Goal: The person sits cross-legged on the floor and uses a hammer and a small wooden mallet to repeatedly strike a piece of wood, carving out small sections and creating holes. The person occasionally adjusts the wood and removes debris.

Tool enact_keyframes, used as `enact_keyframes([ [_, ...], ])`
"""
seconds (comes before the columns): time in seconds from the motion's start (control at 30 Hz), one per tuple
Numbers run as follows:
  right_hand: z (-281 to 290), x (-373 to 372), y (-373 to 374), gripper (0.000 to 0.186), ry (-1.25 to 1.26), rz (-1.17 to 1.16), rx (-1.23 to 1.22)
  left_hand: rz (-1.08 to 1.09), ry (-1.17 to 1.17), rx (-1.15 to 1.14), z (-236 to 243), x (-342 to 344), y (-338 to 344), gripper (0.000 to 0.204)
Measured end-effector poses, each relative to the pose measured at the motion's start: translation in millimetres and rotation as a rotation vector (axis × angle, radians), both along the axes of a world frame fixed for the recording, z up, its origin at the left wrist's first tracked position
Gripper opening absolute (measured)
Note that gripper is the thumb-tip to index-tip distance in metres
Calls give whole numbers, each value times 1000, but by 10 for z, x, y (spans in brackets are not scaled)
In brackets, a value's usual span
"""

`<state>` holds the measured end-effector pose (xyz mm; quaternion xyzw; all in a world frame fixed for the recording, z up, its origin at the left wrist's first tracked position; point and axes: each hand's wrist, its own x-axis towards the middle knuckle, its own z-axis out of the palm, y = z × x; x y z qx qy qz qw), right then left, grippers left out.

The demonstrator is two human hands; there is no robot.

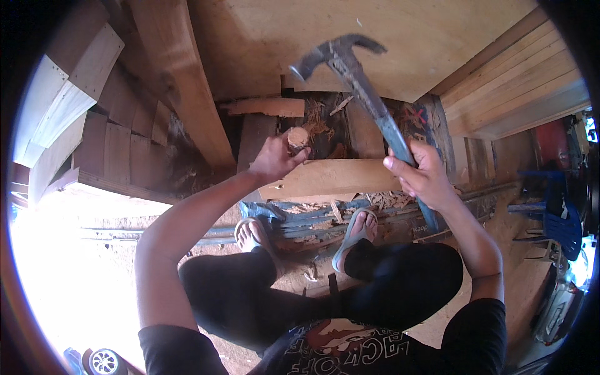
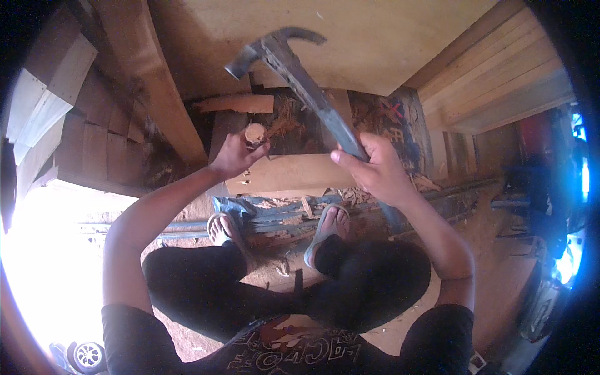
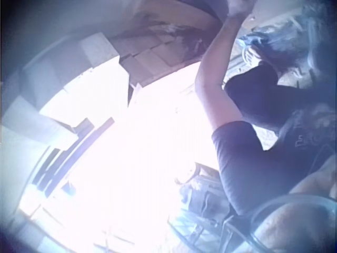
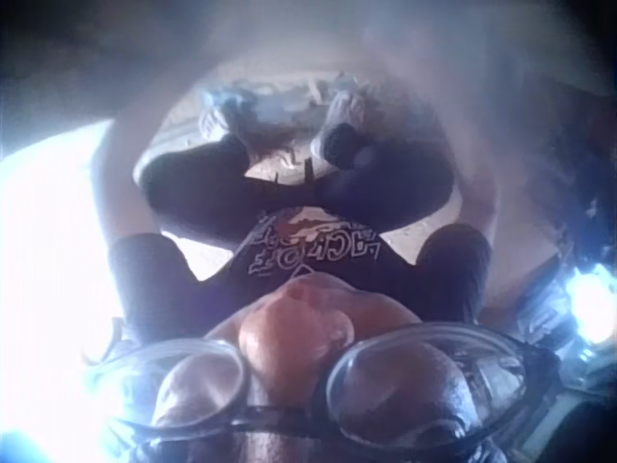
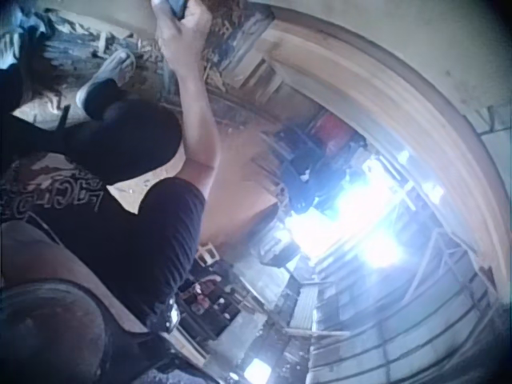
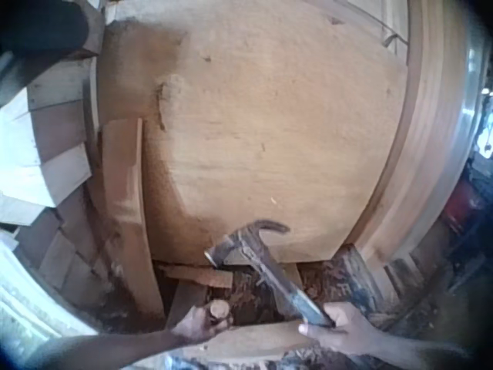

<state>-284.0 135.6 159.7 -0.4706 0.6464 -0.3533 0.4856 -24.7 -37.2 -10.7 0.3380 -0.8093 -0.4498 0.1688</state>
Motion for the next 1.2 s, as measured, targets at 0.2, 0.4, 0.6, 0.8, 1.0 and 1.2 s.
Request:
enact_keyframes([
  [0.2,-76,228,65,12,-103,-28,37,144,4,20,-97,-47,109,29],
  [0.4,-419,157,311,7,405,-2,19,263,201,28,-293,-141,334,29],
  [0.6,-401,-156,543,38,712,123,56,211,243,-38,-302,-187,359,25],
  [0.8,-489,-60,621,45,805,154,-114,108,415,-200,-289,-228,464,29],
  [1.0,-425,-97,573,44,896,127,-9,71,313,-72,-382,-264,401,22],
  [1.2,-473,-25,636,22,718,-60,-242,120,262,30,-388,-264,322,21],
])
